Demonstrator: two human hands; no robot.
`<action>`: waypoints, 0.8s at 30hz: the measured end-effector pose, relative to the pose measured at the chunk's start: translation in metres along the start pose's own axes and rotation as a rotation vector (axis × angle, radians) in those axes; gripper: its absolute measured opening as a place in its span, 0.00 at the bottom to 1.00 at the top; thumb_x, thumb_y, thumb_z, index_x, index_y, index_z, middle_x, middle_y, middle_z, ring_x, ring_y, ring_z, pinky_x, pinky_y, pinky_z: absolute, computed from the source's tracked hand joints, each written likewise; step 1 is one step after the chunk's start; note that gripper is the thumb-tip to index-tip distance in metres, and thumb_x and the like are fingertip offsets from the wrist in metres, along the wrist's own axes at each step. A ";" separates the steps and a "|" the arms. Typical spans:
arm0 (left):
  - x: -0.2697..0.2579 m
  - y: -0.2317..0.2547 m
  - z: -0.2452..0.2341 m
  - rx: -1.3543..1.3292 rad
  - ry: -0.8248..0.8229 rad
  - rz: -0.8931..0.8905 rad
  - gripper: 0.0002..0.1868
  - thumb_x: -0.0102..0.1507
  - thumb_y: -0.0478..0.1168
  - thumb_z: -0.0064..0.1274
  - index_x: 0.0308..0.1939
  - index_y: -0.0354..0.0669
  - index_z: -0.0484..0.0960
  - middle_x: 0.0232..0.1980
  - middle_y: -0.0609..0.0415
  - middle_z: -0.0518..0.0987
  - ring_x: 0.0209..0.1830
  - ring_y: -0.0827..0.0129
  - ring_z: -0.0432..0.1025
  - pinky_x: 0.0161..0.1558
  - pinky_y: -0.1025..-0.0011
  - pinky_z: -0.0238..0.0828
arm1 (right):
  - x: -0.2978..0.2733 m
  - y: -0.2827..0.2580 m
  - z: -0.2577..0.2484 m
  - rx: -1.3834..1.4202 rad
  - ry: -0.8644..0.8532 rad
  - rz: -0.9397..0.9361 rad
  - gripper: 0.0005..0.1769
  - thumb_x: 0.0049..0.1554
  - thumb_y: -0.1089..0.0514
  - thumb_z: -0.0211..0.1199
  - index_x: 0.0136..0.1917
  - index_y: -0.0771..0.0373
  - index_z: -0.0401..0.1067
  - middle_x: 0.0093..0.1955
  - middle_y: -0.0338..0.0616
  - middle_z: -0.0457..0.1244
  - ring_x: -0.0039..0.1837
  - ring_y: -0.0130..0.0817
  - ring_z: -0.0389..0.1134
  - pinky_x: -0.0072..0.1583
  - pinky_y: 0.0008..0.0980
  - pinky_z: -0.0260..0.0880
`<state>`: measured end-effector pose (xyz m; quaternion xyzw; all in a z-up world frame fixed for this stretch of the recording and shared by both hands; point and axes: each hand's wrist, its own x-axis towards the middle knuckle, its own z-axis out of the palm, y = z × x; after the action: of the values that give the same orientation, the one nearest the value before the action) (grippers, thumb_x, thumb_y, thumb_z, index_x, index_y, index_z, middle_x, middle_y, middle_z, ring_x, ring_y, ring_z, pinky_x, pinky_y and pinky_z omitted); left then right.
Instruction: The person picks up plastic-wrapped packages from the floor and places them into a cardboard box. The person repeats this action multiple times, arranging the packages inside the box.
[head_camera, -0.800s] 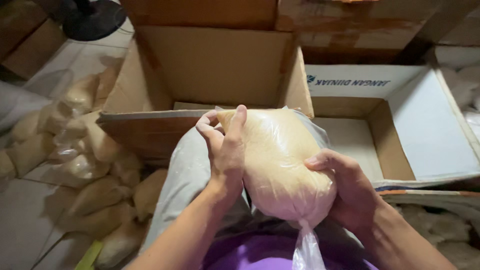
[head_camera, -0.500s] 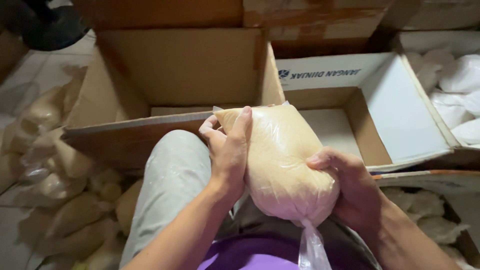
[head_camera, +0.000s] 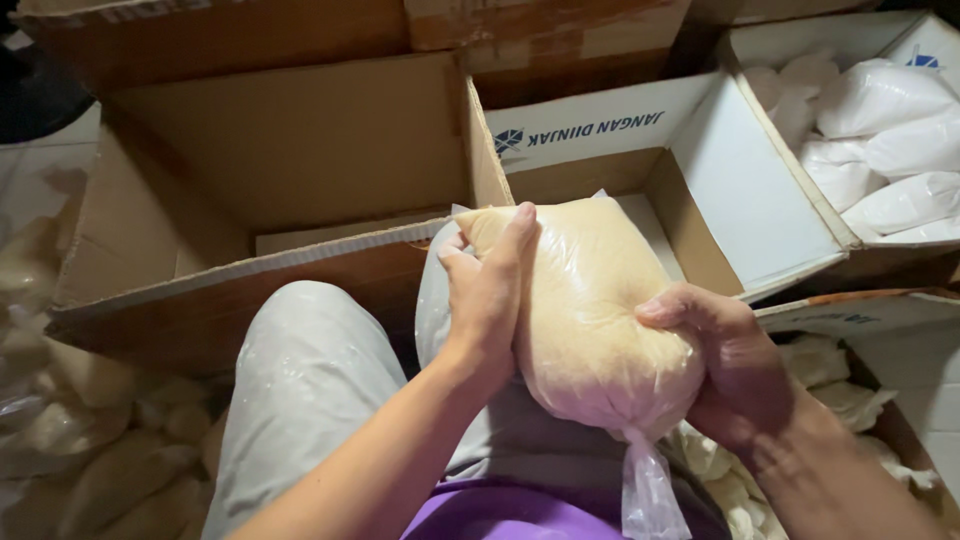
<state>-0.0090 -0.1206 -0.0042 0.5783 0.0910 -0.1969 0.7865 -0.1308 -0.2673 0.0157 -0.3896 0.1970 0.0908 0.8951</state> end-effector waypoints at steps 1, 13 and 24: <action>0.000 -0.001 0.003 0.015 0.001 -0.022 0.52 0.51 0.58 0.63 0.70 0.41 0.55 0.62 0.40 0.73 0.58 0.59 0.74 0.56 0.64 0.74 | -0.001 -0.001 -0.002 -0.007 0.031 -0.003 0.37 0.48 0.55 0.60 0.67 0.79 0.65 0.53 0.60 0.69 0.50 0.44 0.74 0.55 0.45 0.76; 0.004 -0.006 0.037 0.142 -0.174 -0.213 0.67 0.43 0.60 0.69 0.72 0.35 0.42 0.62 0.32 0.75 0.54 0.52 0.79 0.53 0.60 0.81 | -0.008 -0.017 -0.030 -0.120 0.102 -0.114 0.37 0.50 0.59 0.60 0.73 0.68 0.63 0.59 0.56 0.68 0.56 0.44 0.73 0.59 0.49 0.75; 0.033 -0.036 0.071 -0.033 -0.352 -0.337 0.41 0.48 0.49 0.70 0.57 0.28 0.72 0.50 0.38 0.83 0.45 0.52 0.82 0.46 0.51 0.83 | -0.005 -0.027 -0.057 -0.144 0.411 -0.065 0.33 0.46 0.58 0.61 0.65 0.68 0.69 0.52 0.51 0.69 0.52 0.41 0.73 0.57 0.46 0.75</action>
<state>0.0001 -0.2038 -0.0254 0.4989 0.0509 -0.4214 0.7556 -0.1428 -0.3277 0.0003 -0.4689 0.3557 -0.0056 0.8085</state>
